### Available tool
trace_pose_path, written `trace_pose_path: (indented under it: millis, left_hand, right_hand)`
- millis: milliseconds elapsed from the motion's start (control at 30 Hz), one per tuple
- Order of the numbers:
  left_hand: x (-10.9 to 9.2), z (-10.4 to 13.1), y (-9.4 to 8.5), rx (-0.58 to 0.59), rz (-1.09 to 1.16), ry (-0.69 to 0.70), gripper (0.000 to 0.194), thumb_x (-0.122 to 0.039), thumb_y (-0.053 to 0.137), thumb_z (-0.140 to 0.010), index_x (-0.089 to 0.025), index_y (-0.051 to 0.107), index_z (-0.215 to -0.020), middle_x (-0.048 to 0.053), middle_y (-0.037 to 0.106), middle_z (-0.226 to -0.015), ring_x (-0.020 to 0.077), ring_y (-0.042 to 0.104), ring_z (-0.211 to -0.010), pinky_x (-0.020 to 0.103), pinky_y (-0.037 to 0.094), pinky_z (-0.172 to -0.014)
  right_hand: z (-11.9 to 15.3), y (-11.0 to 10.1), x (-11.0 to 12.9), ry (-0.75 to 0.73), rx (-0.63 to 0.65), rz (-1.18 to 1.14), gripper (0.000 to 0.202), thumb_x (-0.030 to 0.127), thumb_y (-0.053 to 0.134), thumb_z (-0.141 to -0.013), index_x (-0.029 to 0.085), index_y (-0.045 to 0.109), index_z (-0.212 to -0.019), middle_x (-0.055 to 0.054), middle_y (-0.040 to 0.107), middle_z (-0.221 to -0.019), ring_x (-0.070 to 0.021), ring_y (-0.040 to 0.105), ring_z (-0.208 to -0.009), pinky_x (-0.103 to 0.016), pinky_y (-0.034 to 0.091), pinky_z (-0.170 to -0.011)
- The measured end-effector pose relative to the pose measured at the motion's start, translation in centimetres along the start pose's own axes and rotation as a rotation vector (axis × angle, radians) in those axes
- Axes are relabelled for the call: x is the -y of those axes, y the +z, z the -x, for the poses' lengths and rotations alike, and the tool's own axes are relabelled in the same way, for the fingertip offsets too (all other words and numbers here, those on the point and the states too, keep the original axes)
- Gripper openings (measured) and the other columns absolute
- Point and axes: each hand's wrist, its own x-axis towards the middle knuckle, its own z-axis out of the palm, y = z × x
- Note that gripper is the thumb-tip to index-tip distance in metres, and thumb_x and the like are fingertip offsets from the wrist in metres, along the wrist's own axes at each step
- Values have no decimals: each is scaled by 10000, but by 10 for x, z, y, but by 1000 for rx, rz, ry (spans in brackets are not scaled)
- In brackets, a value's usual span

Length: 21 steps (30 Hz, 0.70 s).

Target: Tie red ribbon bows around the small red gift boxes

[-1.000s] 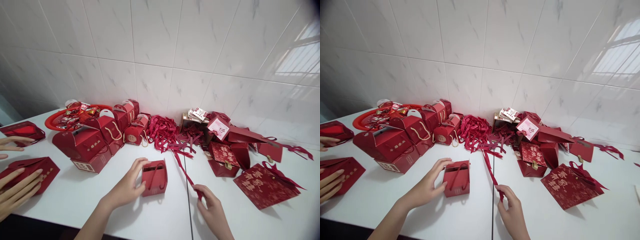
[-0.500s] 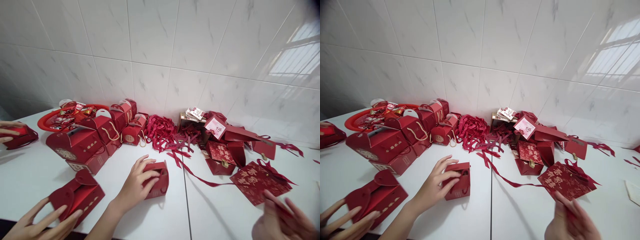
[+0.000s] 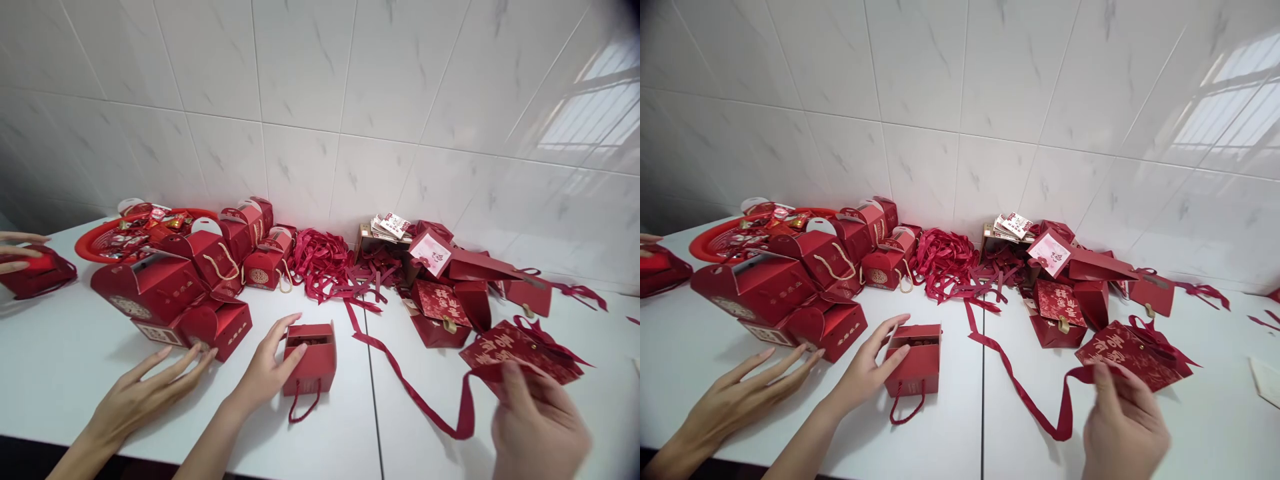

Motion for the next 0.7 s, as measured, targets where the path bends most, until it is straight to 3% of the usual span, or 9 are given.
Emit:
trace_pose_path:
  millis: [67, 133, 200, 267, 367, 500, 600, 700]
  left_hand:
    - [-4, -4, 2, 78, 15, 37, 260, -314, 459, -905, -233, 534, -1139, 104, 494, -1324, 231, 462, -1245, 402, 377, -1041]
    - [-10, -8, 1, 166, 11, 82, 166, -288, 463, -899, -219, 579, -995, 97, 511, -1311, 230, 471, -1237, 378, 385, -1028]
    - [-14, -13, -1, 261, -14, 134, 130, -258, 473, -890, -214, 593, -909, 86, 530, -1295, 224, 492, -1218, 356, 399, -1011]
    - [-16, -21, -3, 327, -83, 189, 140, -236, 478, -885, -217, 616, -870, 75, 527, -1305, 220, 507, -1203, 341, 420, -986]
    - [-20, -29, -2, 275, -290, 325, 163, -234, 514, -873, -229, 672, -833, 66, 535, -1312, 260, 460, -1246, 397, 412, -988]
    - [-33, -23, 7, 55, -497, 565, 242, -127, 493, -878, -245, 695, -817, 17, 667, -1144, 284, 498, -1205, 590, 223, -1061]
    - [-39, -10, 19, 19, -427, 684, 295, -63, 446, -885, -223, 662, -1007, 19, 700, -1076, 210, 584, -1105, 511, 299, -1069]
    - [-36, 0, 34, 23, -331, 664, 409, -32, 414, -875, -162, 540, -1242, 82, 631, -1220, 178, 551, -1170, 364, 447, -1008]
  right_hand:
    - [14, 19, 1, 180, 135, -59, 344, 338, 816, -622, 156, 632, -849, -30, 645, -738, -148, 630, -623, -233, 531, -539]
    - [28, 34, 3, 333, 418, -44, 311, 364, 798, -638, 150, 637, -795, -28, 631, -671, -158, 618, -579, -254, 521, -518]
    - [43, 45, 5, 413, 682, 12, 283, 378, 768, -677, 143, 648, -778, -51, 645, -708, -160, 613, -608, -265, 518, -554]
    - [57, 55, 7, 443, 855, 38, 273, 377, 751, -697, 142, 656, -800, -61, 650, -757, -157, 606, -660, -261, 512, -601]
    - [72, 68, 9, 442, 936, -4, 293, 368, 754, -696, 168, 624, -867, -19, 614, -720, -131, 573, -655, -227, 477, -587]
    - [81, 76, 9, 441, 959, 27, 279, 396, 744, -702, 161, 603, -748, -1, 574, -645, -100, 509, -574, -204, 424, -527]
    - [83, 75, 8, 418, 977, 100, 269, 419, 724, -718, 162, 665, -771, -30, 612, -674, -121, 529, -593, -228, 440, -544]
    - [83, 75, 6, 309, 982, 144, 233, 411, 695, -749, 190, 708, -822, -56, 656, -787, -150, 574, -667, -257, 472, -603]
